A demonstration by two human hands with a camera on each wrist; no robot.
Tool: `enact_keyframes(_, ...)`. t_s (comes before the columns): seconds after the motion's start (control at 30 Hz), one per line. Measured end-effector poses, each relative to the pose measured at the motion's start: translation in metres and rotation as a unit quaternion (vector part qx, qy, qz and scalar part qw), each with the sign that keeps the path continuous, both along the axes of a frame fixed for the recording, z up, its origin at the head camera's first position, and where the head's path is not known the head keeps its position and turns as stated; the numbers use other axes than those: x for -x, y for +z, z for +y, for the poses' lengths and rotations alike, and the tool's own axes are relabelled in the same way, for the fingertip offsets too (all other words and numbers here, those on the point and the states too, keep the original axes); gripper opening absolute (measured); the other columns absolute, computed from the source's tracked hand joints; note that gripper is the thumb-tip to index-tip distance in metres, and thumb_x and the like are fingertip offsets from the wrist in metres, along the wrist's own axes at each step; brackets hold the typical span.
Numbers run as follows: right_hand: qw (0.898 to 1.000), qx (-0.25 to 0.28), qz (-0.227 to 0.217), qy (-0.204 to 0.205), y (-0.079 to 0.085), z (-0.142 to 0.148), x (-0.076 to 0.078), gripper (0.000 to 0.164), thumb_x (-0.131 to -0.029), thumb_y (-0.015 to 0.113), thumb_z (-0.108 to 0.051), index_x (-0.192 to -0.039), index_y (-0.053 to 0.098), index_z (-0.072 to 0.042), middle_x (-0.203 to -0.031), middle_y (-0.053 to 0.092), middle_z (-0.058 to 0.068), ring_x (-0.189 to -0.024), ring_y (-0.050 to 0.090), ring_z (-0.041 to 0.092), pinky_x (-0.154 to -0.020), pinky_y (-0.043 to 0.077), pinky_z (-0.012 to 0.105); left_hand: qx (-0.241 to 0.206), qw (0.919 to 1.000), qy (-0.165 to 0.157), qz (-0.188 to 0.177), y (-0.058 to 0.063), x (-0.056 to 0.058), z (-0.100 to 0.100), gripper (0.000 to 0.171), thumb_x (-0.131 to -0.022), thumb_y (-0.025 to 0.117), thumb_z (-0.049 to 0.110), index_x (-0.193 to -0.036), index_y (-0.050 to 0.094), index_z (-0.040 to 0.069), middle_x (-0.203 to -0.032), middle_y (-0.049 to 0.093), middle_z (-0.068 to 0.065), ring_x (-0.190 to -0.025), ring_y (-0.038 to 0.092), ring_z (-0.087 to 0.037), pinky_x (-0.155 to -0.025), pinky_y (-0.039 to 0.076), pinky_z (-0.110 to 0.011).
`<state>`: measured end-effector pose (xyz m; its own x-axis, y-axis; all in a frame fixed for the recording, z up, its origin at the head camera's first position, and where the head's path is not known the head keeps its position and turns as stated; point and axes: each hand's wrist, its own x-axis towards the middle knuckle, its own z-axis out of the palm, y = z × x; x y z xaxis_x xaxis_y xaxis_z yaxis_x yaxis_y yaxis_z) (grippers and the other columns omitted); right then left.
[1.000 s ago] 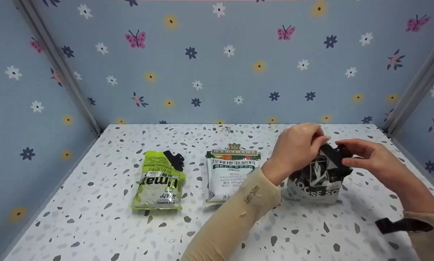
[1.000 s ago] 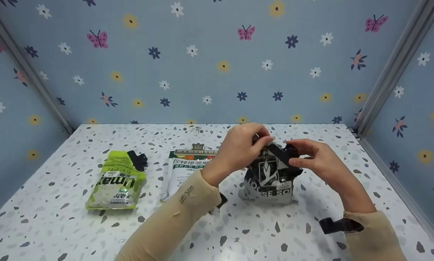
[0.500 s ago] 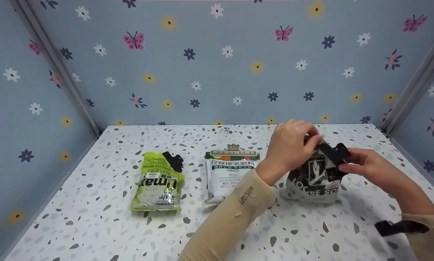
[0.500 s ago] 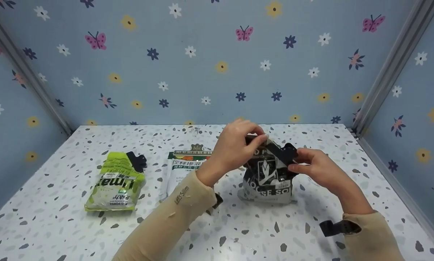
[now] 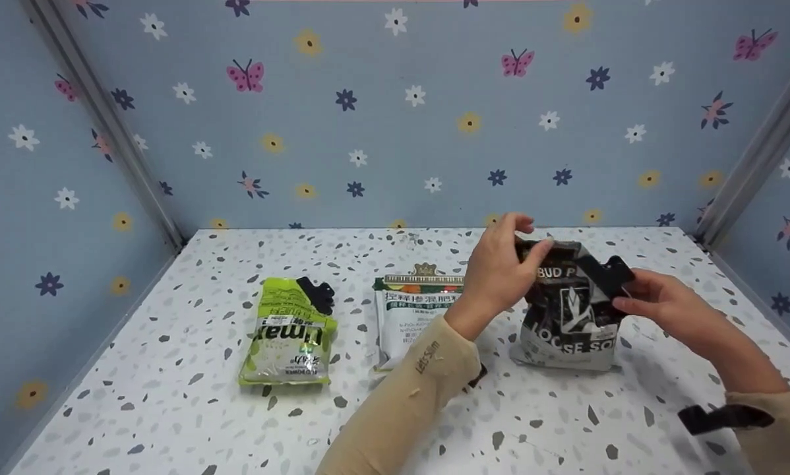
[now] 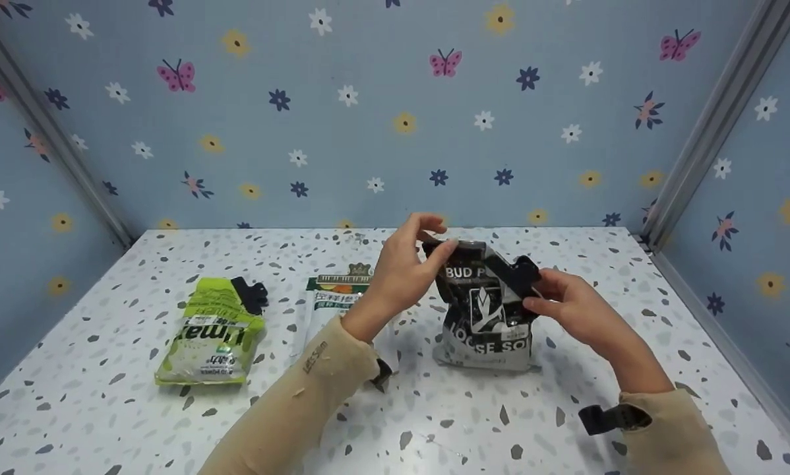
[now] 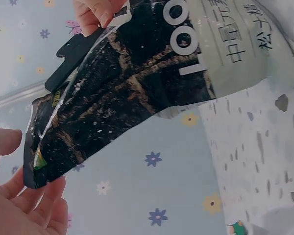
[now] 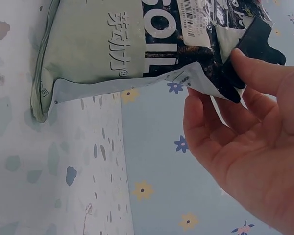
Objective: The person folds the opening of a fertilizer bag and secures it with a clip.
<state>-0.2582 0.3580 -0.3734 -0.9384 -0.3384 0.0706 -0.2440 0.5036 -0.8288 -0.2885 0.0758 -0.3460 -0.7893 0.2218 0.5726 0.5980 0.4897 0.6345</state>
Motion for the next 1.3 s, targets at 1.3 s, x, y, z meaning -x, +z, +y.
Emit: enact_keyframes(1.3,0.994,-0.011,-0.032,-0.103,-0.021,-0.023,0.02,0.056,-0.109,0.044,-0.022,-0.152,0.024,0.008,-0.149,0.036,0.033,-0.13,0.044,0.043,-0.092,0.053,0.036,-0.08,0.9488,0.032,-0.304,-0.058,0.015,-0.003,0.022,-0.096,0.068,0.034,-0.08,0.068,0.019,-0.073,0.063,0.004,-0.064,0.056,-0.01,-0.061,0.047,-0.028)
